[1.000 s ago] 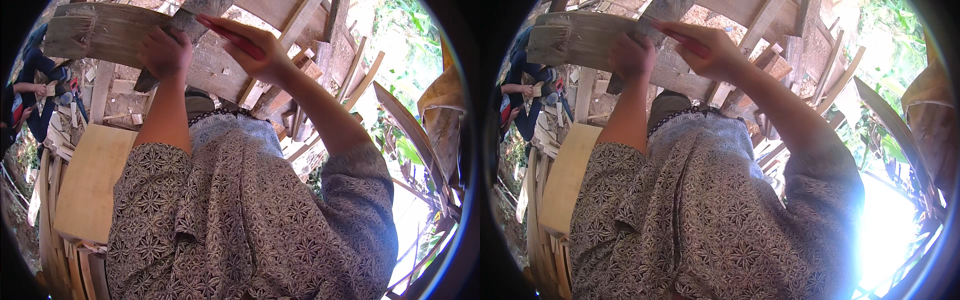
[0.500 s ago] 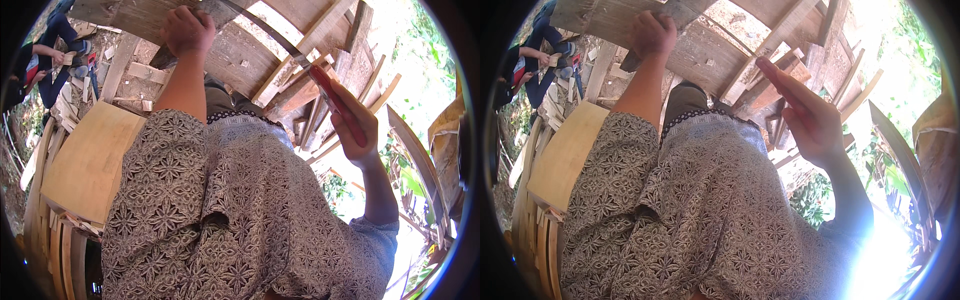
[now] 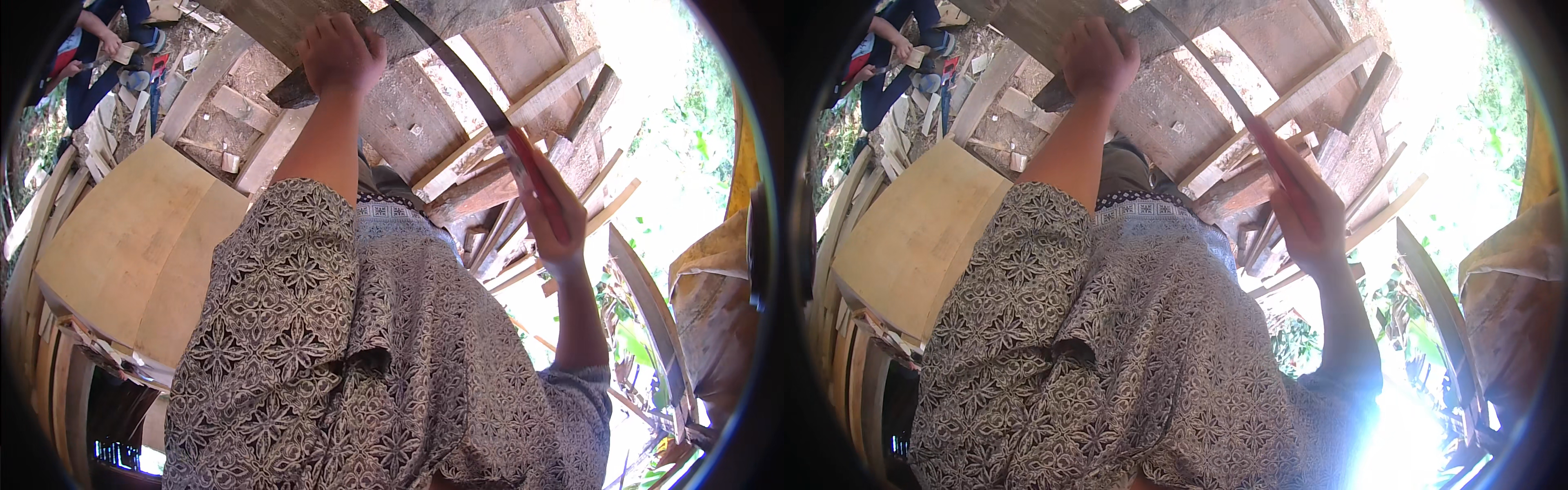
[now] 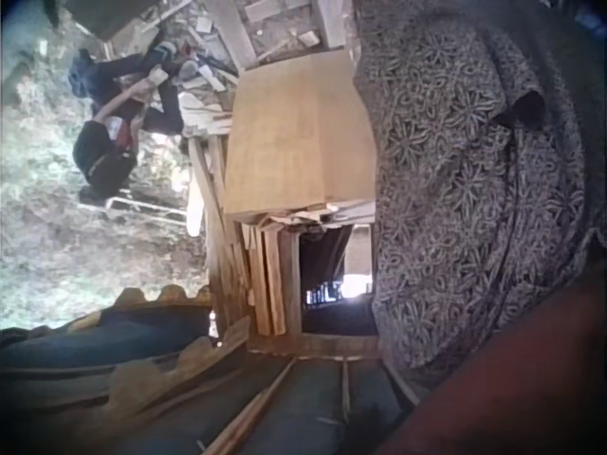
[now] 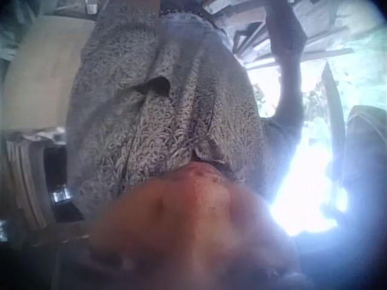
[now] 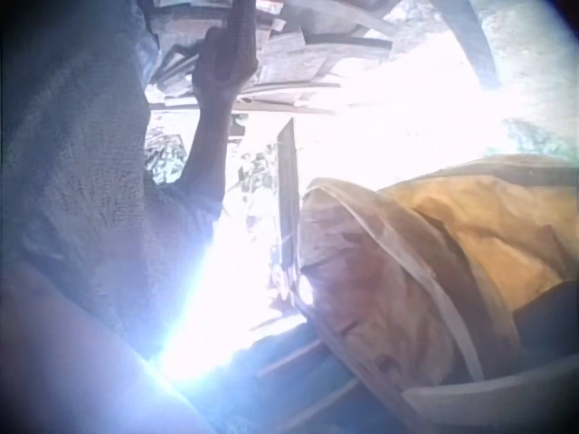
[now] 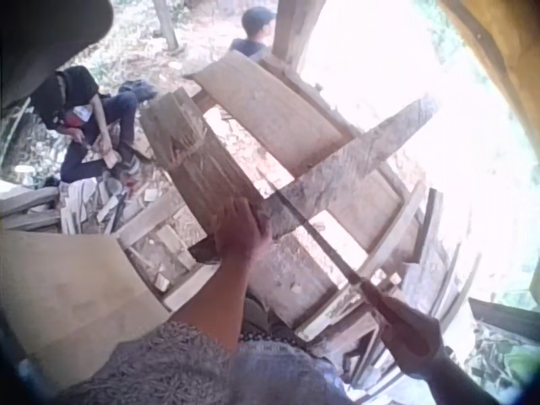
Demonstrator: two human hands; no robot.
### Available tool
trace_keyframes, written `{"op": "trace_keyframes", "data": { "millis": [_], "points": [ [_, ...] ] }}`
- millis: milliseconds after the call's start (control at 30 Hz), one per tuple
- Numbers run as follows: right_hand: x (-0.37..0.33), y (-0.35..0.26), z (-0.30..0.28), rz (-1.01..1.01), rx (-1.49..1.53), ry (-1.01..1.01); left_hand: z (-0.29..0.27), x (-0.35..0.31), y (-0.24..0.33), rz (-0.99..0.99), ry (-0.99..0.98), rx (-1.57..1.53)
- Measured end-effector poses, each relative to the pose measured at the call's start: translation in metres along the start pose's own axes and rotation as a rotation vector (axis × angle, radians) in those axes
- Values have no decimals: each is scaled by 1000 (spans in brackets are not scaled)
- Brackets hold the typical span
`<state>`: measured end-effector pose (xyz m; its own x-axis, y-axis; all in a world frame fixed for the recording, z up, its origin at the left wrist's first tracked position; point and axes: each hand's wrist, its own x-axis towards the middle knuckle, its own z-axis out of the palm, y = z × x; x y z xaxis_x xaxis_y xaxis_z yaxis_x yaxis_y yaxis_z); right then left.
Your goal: The person uses a hand saw to cut a piece of wood that is resting on a wooden structure. They hold the wood steady with one hand while sawing with the other. The camera angle is unstable and frequently obstructs the view of the task.
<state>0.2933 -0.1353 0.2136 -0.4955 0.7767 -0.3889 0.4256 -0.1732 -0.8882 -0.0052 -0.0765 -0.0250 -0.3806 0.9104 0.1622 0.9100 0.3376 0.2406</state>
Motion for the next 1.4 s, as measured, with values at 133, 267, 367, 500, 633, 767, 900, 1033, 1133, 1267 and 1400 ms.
{"op": "trace_keyframes", "data": {
  "millis": [133, 267, 367, 500, 633, 767, 900, 1033, 1133, 1267, 1400],
  "points": [
    [-5, -32, -15, -21, 2, -120, -5, -5, -6, -3, 6, 65],
    [141, 5, 44, -58, -46, -11, -9, -1, -1, -10, -33, -1],
    [211, 35, 64, -258, 40, 147, -7, 4, 23, 28, -81, -14],
    [133, 11, 34, -96, 51, 27, -3, 5, 2, -13, -32, -37],
    [18, -35, -3, -35, -51, -43, -8, -4, -5, -14, -1, -59],
    [29, -30, -5, -45, -30, -97, -13, -1, 3, -33, -38, -8],
    [140, 1, 57, -161, -88, 21, -10, -1, 17, -23, -52, -34],
    [157, 23, 47, -93, 39, 38, -7, 2, 6, -72, -30, 23],
    [134, 14, 58, -219, 90, 54, -10, 5, 8, -49, -12, -4],
    [70, 14, 39, -195, 46, 123, -15, 2, 5, -92, -43, -11],
    [-18, 6, 13, -75, 23, 147, -19, 0, 17, -86, -98, -23]
  ]
}}
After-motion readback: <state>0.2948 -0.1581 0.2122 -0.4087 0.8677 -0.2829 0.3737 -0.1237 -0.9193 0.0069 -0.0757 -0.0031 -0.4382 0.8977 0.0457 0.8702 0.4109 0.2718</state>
